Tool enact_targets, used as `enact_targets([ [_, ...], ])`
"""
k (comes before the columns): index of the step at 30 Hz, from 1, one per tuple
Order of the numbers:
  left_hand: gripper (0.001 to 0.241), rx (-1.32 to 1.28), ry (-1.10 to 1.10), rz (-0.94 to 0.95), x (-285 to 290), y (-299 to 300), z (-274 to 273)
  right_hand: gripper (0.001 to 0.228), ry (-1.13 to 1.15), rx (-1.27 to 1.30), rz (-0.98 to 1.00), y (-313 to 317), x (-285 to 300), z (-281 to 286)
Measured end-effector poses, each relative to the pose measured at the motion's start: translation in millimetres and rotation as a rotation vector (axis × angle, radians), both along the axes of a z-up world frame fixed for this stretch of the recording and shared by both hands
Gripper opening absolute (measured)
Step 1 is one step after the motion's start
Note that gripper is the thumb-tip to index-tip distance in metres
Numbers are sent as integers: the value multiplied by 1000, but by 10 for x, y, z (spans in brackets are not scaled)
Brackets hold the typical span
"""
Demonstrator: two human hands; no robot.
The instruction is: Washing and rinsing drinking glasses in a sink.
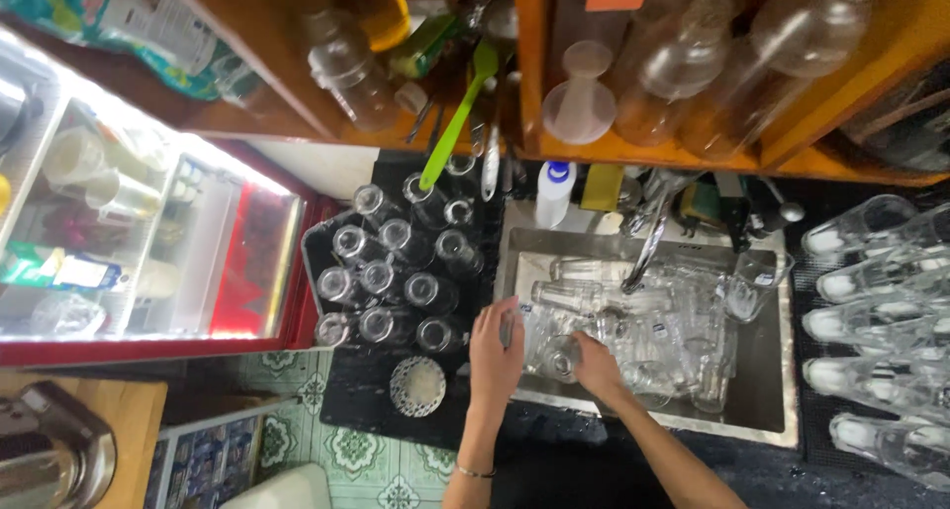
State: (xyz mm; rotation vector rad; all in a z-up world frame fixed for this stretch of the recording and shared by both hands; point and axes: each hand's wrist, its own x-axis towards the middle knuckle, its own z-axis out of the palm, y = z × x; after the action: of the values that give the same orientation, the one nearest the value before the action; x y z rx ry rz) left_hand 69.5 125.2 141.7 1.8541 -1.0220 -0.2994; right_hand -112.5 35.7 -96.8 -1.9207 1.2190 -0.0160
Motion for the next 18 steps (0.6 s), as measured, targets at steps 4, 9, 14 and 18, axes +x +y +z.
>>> enact_targets([
  [4,32,120,581,38,-177,-286,-1871,34,-307,-3,-48,-414,-219,449],
  [9,49,460,1765,361,-460,-779,-1974,43,-298,180,-157,-822,-302,1600],
  [14,51,375,1860,14,-630,-1131,-1168,29,-284,347,-178,-1050,-375,1422],
  [18,44,60,1858,-174,-608,-1162,-2079,31,-360,330,-197,-1479,-479,474],
])
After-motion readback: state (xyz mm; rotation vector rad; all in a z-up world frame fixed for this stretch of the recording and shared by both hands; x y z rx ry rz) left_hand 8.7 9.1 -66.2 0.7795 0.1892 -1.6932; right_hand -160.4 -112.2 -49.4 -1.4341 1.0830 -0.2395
